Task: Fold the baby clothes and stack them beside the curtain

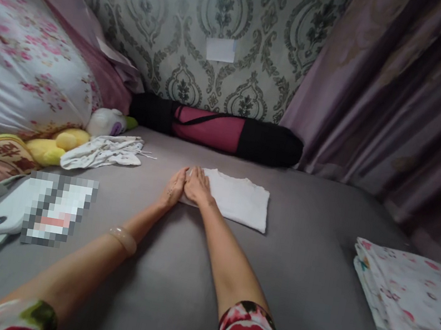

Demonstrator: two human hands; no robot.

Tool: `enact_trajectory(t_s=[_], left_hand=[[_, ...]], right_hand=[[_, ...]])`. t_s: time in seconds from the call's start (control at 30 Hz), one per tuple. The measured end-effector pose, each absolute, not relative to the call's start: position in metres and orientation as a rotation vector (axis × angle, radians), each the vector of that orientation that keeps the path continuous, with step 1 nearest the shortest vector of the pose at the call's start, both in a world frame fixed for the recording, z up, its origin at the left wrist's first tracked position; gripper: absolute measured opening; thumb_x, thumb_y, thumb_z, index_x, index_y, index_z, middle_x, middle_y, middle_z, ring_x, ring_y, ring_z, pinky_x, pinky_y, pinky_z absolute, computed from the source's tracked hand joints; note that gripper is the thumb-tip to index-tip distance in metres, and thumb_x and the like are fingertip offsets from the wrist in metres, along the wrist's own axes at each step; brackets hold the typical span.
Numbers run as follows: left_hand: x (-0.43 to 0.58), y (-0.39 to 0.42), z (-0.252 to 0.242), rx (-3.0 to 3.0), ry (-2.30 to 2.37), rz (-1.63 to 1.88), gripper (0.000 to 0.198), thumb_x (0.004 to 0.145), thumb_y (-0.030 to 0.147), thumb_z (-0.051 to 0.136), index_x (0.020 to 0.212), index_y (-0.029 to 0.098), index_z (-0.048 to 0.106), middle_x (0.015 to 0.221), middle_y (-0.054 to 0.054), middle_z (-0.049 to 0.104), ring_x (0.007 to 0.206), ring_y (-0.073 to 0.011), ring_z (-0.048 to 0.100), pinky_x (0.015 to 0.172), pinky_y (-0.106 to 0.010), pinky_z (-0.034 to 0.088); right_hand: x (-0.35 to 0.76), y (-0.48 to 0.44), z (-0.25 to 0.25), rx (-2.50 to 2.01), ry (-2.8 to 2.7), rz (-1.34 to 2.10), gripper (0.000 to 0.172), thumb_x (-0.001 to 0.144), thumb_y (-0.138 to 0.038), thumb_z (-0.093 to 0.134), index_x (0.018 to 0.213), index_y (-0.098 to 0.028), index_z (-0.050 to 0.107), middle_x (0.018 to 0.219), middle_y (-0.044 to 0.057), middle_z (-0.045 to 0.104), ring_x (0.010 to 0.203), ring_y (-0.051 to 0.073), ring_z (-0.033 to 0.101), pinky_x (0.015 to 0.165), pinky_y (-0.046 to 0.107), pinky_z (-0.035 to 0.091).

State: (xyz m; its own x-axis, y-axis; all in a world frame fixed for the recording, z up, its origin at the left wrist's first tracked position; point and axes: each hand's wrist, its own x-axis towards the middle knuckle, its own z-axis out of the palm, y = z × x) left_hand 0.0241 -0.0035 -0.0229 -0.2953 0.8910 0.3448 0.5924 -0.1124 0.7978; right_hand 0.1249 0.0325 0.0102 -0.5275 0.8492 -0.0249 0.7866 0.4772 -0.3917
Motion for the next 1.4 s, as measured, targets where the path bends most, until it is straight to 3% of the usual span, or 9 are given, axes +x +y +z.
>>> enact_trajectory(t_s=[0.17, 0.23, 0.4, 0.6, 0.8, 0.97, 1.2, 1.4], left_hand=[[0.037, -0.011, -0.025, 2.150, 1.900, 1.036, 0.046, 0.096, 0.039, 0.038, 0.137, 0.023, 0.051, 0.148, -0.009, 0.047, 0.142, -0.0233, 0.033, 0.119, -0.050, 0.012], [0.040, -0.012, -0.027, 2.267, 1.887, 0.895, 0.045, 0.096, 0.038, 0.039, 0.136, 0.024, 0.053, 0.148, -0.009, 0.047, 0.142, -0.0248, 0.034, 0.119, -0.053, 0.008], [0.040, -0.009, -0.029, 2.270, 1.932, 0.688, 0.046, 0.097, 0.033, 0.030, 0.134, 0.023, 0.056, 0.143, -0.011, 0.052, 0.138, -0.0278, 0.040, 0.116, -0.059, 0.013], [0.039, -0.009, -0.031, 2.296, 1.988, 0.674, 0.045, 0.094, 0.025, 0.035, 0.133, 0.023, 0.056, 0.144, -0.011, 0.052, 0.137, -0.0271, 0.042, 0.117, -0.057, 0.015], [0.060, 0.007, -0.009, 2.396, 2.057, 0.562, 0.035, 0.095, 0.033, 0.040, 0.110, 0.016, 0.066, 0.120, -0.018, 0.067, 0.124, -0.0327, 0.053, 0.114, -0.063, 0.012], [0.087, 0.022, -0.007, 2.505, 1.861, 0.646, 0.041, 0.093, 0.025, 0.041, 0.131, 0.019, 0.055, 0.146, -0.015, 0.048, 0.140, -0.0312, 0.036, 0.116, -0.058, 0.012], [0.088, 0.017, -0.018, 2.355, 1.922, 0.244, 0.053, 0.099, 0.033, 0.027, 0.149, 0.020, 0.035, 0.156, -0.009, 0.033, 0.146, -0.0269, 0.026, 0.117, -0.051, 0.021], [0.087, 0.018, -0.008, 2.332, 1.911, 0.129, 0.053, 0.100, 0.037, 0.023, 0.150, 0.021, 0.032, 0.158, -0.007, 0.030, 0.146, -0.0251, 0.024, 0.117, -0.049, 0.020]], right_hand=[[0.167, 0.028, 0.001, -1.552, -2.483, 0.254, 0.058, 0.100, -0.034, 0.023, 0.152, -0.010, 0.026, 0.161, 0.013, 0.017, 0.148, 0.025, 0.012, 0.118, 0.047, 0.004], [0.174, 0.025, -0.006, -1.572, -2.507, 0.216, 0.057, 0.099, -0.034, 0.024, 0.152, -0.013, 0.029, 0.160, 0.012, 0.020, 0.147, 0.026, 0.014, 0.117, 0.049, 0.005], [0.171, 0.021, -0.015, -1.585, -2.463, 0.177, 0.056, 0.099, -0.036, 0.023, 0.150, -0.016, 0.034, 0.158, 0.011, 0.027, 0.146, 0.026, 0.018, 0.117, 0.049, 0.007], [0.181, 0.028, -0.005, -1.567, -2.493, 0.396, 0.057, 0.100, -0.036, 0.020, 0.152, -0.014, 0.030, 0.159, 0.010, 0.024, 0.147, 0.023, 0.017, 0.118, 0.047, 0.009], [0.218, 0.027, 0.006, -1.665, -2.385, 0.215, 0.057, 0.099, -0.033, 0.026, 0.151, -0.009, 0.030, 0.159, 0.013, 0.025, 0.147, 0.024, 0.015, 0.118, 0.046, 0.004], [0.226, 0.024, 0.000, -1.674, -2.395, 0.164, 0.056, 0.098, -0.030, 0.024, 0.150, -0.011, 0.032, 0.158, 0.011, 0.027, 0.147, 0.024, 0.017, 0.118, 0.048, 0.006], [0.222, 0.025, -0.013, -1.689, -2.424, 0.208, 0.057, 0.099, -0.033, 0.023, 0.151, -0.014, 0.032, 0.159, 0.009, 0.026, 0.146, 0.024, 0.017, 0.117, 0.048, 0.010], [0.226, 0.028, -0.007, -1.679, -2.445, 0.304, 0.057, 0.099, -0.033, 0.024, 0.152, -0.013, 0.030, 0.159, 0.009, 0.024, 0.147, 0.024, 0.017, 0.117, 0.047, 0.010]])
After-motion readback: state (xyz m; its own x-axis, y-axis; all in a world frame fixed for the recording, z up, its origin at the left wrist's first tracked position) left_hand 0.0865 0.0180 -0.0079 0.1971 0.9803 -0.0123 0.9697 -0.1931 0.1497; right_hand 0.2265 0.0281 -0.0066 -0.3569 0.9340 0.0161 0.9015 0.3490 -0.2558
